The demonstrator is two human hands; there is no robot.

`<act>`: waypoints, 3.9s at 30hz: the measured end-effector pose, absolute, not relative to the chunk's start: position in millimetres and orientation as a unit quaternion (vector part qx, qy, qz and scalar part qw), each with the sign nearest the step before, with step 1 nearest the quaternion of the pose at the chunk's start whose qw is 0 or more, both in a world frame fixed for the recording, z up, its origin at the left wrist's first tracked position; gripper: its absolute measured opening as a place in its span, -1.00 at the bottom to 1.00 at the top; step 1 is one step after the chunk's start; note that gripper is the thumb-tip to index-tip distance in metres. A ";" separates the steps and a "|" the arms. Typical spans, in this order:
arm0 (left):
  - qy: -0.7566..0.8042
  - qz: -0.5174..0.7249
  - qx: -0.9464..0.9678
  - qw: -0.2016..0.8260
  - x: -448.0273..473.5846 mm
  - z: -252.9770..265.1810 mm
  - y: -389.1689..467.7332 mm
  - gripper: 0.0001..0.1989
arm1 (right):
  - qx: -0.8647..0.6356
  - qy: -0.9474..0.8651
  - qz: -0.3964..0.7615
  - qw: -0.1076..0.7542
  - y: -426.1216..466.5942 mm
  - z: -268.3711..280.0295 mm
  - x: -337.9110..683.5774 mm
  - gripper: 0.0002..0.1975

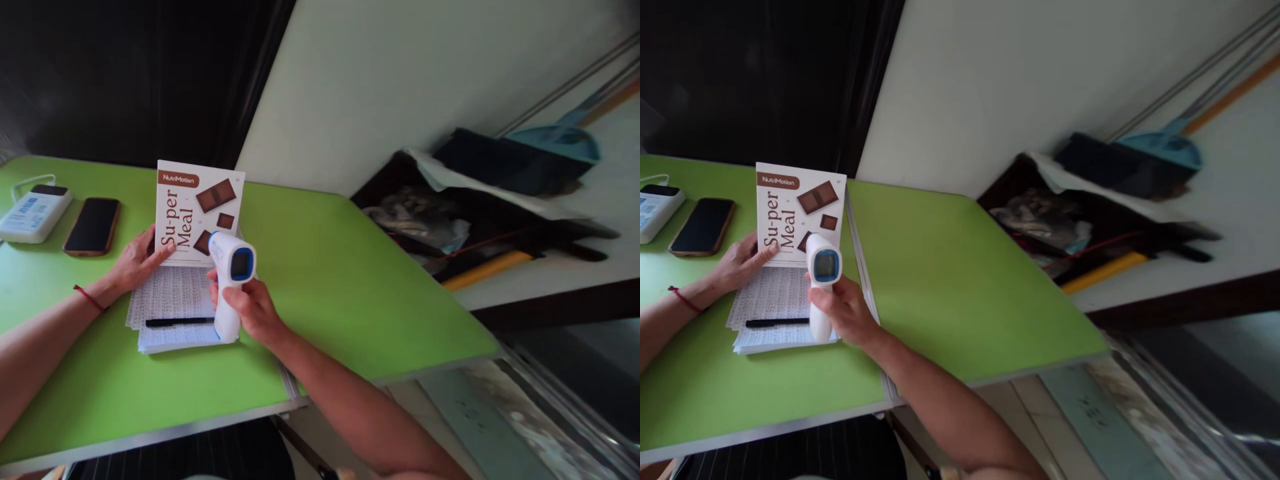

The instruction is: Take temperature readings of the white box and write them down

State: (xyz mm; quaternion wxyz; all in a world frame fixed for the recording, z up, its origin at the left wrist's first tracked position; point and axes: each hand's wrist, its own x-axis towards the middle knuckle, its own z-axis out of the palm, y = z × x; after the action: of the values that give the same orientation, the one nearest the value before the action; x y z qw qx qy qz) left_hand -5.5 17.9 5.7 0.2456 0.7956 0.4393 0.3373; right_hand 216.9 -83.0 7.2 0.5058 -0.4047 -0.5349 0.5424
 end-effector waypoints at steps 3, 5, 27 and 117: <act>0.430 0.338 0.800 0.245 -5.0 5.7 17.6 -0.49 | -0.440 -0.517 0.542 0.495 -78.8 1.1 210.2 -0.61; 0.424 0.341 0.803 0.245 -4.7 5.6 17.8 -0.51 | -0.450 -0.519 0.543 0.483 -72.4 -0.7 211.2 -0.61; 0.424 0.349 0.799 0.246 -3.7 8.8 16.3 -0.55 | -0.484 -0.522 0.504 0.489 -73.4 -2.4 208.7 -0.67; 0.441 0.340 0.789 0.260 -6.9 9.7 17.2 -0.46 | -0.435 -0.543 0.522 0.493 -71.9 -1.9 208.7 -0.61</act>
State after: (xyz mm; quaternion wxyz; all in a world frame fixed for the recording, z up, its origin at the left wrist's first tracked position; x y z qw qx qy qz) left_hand -6.9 17.2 9.7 0.2597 0.7887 0.4415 0.3401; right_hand 208.7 -71.9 -1.9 0.4929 -0.4350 -0.5432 0.5223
